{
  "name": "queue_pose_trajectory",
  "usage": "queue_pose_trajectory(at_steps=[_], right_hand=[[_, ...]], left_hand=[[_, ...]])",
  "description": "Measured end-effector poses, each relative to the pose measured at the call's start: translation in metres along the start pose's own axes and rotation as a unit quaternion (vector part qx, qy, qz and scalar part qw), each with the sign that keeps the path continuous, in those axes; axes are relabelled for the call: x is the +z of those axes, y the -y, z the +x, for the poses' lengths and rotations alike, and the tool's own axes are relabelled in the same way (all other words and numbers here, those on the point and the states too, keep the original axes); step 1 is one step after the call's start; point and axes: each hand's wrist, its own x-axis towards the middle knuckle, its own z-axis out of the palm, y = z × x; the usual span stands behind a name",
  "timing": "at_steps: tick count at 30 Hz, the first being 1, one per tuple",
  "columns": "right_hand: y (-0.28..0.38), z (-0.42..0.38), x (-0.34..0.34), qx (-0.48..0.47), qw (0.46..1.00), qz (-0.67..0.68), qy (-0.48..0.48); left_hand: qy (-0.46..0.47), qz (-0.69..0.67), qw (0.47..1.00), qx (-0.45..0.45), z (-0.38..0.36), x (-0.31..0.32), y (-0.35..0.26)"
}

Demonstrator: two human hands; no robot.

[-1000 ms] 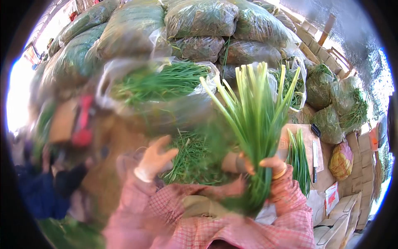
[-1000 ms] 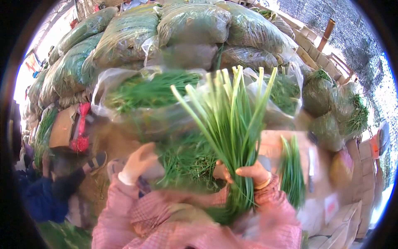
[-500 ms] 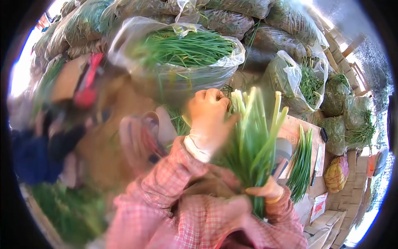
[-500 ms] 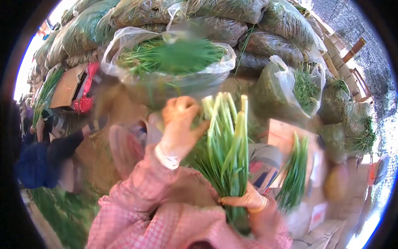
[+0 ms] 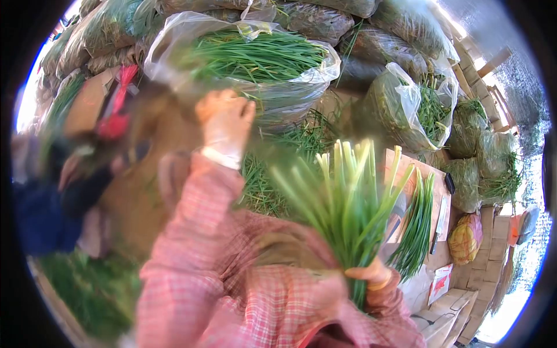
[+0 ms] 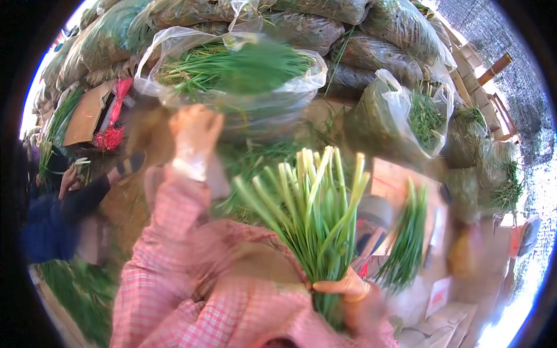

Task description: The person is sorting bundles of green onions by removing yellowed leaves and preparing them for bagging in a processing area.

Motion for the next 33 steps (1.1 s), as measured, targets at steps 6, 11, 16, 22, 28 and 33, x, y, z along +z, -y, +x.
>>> queue_pose_trajectory(at_steps=[6,11,16,22,28,33], right_hand=[[-0.007,0.010,0.002,-0.054,0.999,0.003,0.000],[-0.012,0.012,-0.004,-0.044,0.999,0.009,0.007],[-0.023,0.014,-0.004,-0.057,0.998,0.032,-0.020],[-0.025,0.015,-0.002,-0.037,0.994,0.072,-0.066],[-0.028,0.015,0.006,-0.040,0.995,0.026,-0.085],[-0.034,0.016,0.001,-0.020,0.997,-0.005,-0.079]], left_hand=[[0.117,-0.396,0.895,0.170,0.003,-0.047,-0.048],[0.215,-0.384,0.877,0.195,-0.022,-0.032,-0.075],[0.215,-0.401,0.878,0.147,-0.039,-0.036,-0.076],[0.178,-0.325,0.915,0.161,-0.060,-0.040,-0.067],[0.214,-0.296,0.919,0.149,-0.079,-0.032,-0.059],[0.187,-0.418,0.883,0.100,-0.088,-0.018,-0.060]])
